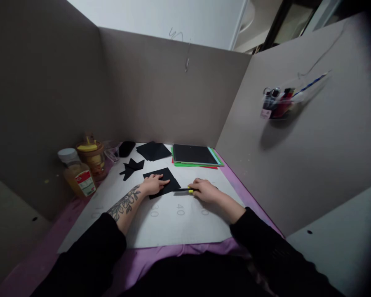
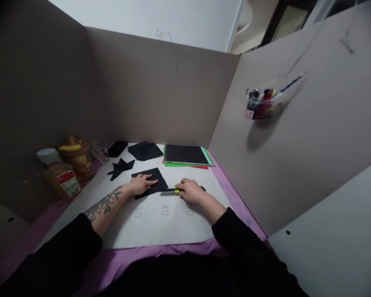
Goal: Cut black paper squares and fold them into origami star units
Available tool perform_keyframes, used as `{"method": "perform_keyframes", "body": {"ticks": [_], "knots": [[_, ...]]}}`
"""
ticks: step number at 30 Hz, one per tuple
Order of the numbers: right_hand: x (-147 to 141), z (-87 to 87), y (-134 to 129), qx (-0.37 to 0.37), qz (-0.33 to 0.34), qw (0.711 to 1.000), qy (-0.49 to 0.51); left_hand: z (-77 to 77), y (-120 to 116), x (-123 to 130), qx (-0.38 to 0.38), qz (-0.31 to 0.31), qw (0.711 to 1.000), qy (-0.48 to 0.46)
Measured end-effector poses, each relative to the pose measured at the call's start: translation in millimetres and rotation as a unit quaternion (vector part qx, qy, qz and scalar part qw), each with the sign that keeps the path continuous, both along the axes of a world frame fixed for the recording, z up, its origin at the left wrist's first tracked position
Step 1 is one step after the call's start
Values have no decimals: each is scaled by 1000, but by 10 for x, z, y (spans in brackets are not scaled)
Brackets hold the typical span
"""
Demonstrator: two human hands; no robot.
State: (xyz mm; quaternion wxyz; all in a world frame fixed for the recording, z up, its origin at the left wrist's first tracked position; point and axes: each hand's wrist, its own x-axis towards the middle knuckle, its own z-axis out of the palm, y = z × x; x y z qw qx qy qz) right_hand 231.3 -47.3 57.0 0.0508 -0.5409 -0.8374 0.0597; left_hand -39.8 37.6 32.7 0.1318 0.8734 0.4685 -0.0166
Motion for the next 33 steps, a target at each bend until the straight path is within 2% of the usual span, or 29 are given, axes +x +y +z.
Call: {"method": "perform_keyframes", "body": {"ticks": [3,6,9,12,16,25,29,33], "knots": [[38,-37,169,60,-68,995,44,-63,-16,-60,18,2,999,-45],[-26,-65,427,90,-109,990,6,-122,-52,-104,48,17,994,-102],[-121,-90,650,78,-110,990,-45,-148,-60,-128,48,42,987,-146],[-168,-114,742,53,-86,992,-72,-142,-68,-139,45,32,985,-161],[-142,-102,666,34,-54,995,-81,-122,-112,-127,71,-18,990,-123],[-13,-17,313,-3,-15,995,-98,-134,-139,-101,72,-14,992,-105],[-82,-38,136,1,-3,996,-85,-127,-141,-102,62,-16,994,-94],[-194,-45,2,6,-24,995,-97,-100,-149,-102,52,-17,995,-88]]}}
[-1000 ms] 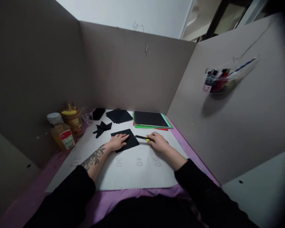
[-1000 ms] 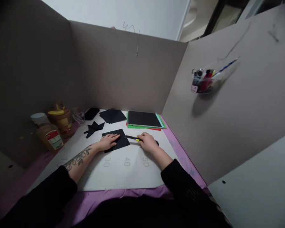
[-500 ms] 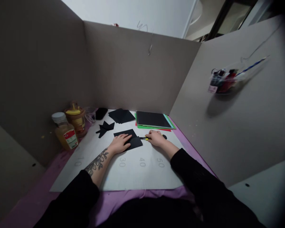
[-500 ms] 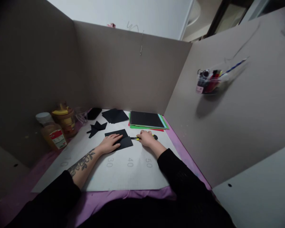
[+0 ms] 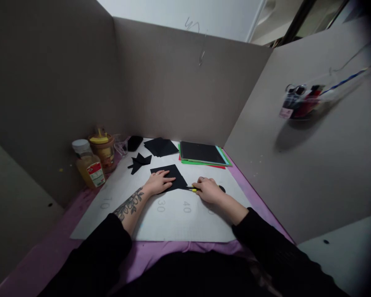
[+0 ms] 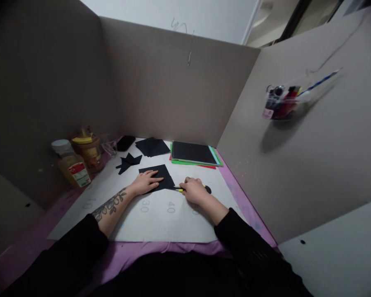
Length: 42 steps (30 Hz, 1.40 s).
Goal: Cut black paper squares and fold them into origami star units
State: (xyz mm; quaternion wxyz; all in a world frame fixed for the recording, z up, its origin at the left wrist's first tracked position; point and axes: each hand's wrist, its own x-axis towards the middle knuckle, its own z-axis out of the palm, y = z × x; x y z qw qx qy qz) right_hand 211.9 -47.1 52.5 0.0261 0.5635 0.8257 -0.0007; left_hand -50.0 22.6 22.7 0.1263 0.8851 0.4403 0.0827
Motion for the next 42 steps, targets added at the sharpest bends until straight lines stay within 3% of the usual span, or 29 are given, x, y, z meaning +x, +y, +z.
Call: {"method": "perform_keyframes", "body": {"ticks": [11,22,32,42], "knots": [[-223,74,-29,-5,-25,999,-28,71,60,55,-43,24,998,43],[-263,99,-37,-24,-19,999,-41,122,162,67,-77,17,995,66],[-593,114,-82,-24,16,999,-34,98,197,74,-84,18,994,60],[-1046,114,-204,-8,97,995,-24,178,134,75,-84,18,994,64]]}}
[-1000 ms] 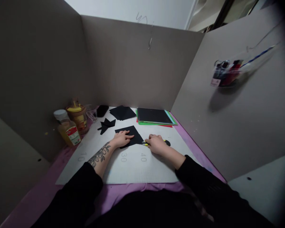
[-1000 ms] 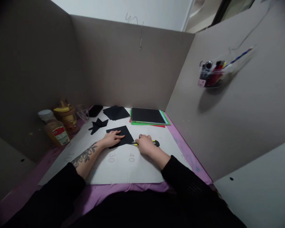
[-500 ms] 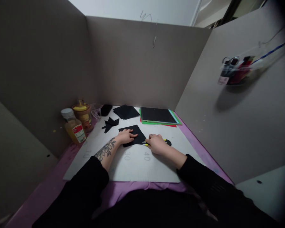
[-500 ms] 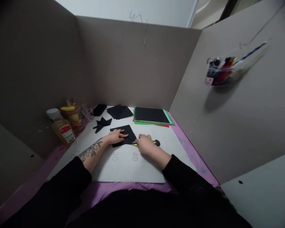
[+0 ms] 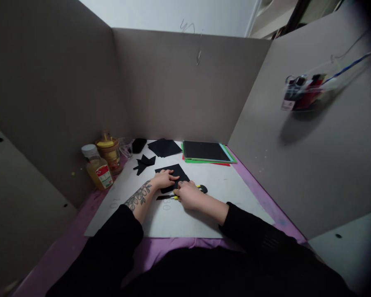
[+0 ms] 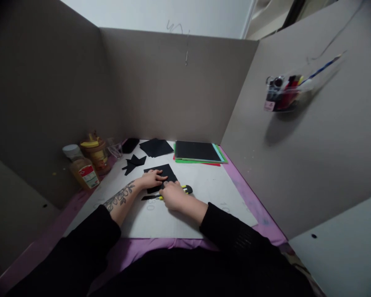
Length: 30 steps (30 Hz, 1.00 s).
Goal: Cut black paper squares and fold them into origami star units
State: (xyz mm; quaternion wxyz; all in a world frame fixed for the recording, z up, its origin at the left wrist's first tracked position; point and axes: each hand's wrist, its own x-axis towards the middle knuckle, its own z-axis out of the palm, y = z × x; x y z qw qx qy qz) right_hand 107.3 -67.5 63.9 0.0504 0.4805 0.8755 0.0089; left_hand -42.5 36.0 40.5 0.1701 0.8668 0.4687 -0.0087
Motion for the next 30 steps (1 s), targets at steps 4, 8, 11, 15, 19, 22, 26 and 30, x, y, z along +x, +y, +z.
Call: {"method": "perform_keyframes", "body": {"ticks": [4,8,11,15,19,22,26,30], "knots": [[26,110,-84,-42,72,996,7,-44,3,-51,14,-16,1000,-12],[642,159,41,-64,29,994,78,-73,-10,-154,53,-18,992,-116],[1282,77,238,-9,-171,981,96,-10,-101,-184,79,35,990,-114],[1786,-122,420,18,-329,943,35,89,-246,-159,68,70,995,-6],[1649,-217,476,30,-318,946,60,52,-245,-183,15,96,994,-51],[1285,-221,510,55,-257,947,185,-9,-198,-229,14,140,971,-195],[771,-279,609,5,-189,865,464,-31,-189,-249,-92,193,868,-448],[458,-422,732,-46,-160,733,659,-20,-183,-238,-185,198,786,-555]]}}
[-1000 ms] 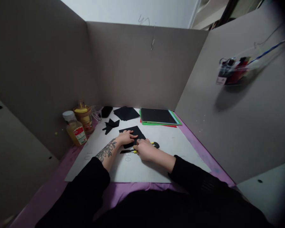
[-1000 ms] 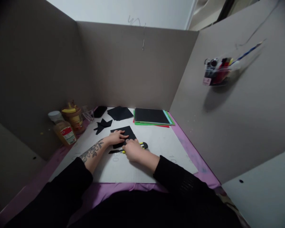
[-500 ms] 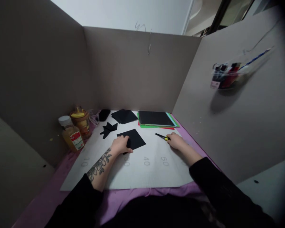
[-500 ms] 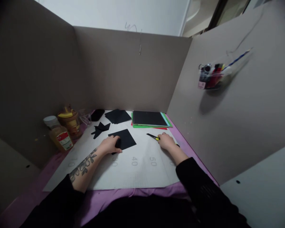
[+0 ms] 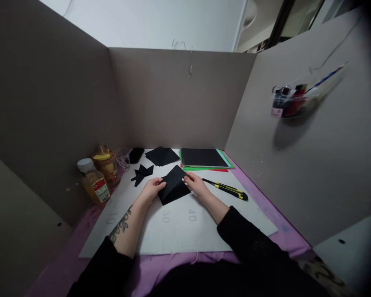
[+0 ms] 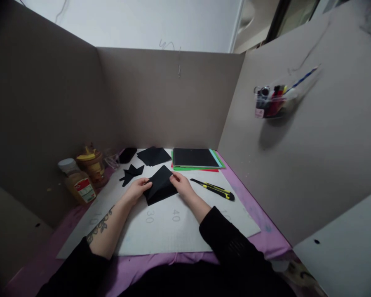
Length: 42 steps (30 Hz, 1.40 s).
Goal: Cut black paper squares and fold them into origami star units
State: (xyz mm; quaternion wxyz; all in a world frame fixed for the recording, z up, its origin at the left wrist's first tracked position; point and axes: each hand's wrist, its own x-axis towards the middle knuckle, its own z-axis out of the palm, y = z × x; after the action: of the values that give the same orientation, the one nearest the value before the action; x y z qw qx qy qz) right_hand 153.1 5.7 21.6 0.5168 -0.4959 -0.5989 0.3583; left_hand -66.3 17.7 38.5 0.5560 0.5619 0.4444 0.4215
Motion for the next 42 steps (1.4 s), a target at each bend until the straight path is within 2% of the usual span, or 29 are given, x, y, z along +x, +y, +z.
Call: {"method": "perform_keyframes", "body": {"ticks": [5,9,15,19,22,24,27,30,31,33,35,36,38,42], "knots": [[-66,-113,42,-45,-39,994,91,-8,67,-30,10,80,997,-20],[-46,-51,-17,-29,-17,990,136,-25,67,-18,40,119,992,19],[-49,59,-93,-8,-70,990,121,-16,-2,61,59,112,991,44],[1,30,-79,-6,-77,990,121,-2,-20,61,34,78,996,34],[34,-6,-65,-2,-89,989,118,5,-28,66,39,79,995,47],[38,-20,-64,14,-88,990,113,20,-52,85,74,83,992,63],[30,-20,-63,43,-46,991,121,61,-116,133,174,60,976,114],[62,-6,-37,9,5,990,142,88,-140,157,250,35,958,136],[90,-1,-20,-8,4,987,162,84,-123,146,249,50,959,125],[165,5,19,-32,-36,971,233,55,-48,88,212,124,963,107],[246,4,50,-53,-86,949,299,5,55,-7,145,219,954,145],[279,0,59,-66,-100,941,316,-21,104,-58,115,241,947,176],[318,-9,62,-85,-100,941,313,-61,174,-143,80,247,943,210],[308,-9,34,-86,-89,947,295,-66,183,-187,81,196,951,225]]}}
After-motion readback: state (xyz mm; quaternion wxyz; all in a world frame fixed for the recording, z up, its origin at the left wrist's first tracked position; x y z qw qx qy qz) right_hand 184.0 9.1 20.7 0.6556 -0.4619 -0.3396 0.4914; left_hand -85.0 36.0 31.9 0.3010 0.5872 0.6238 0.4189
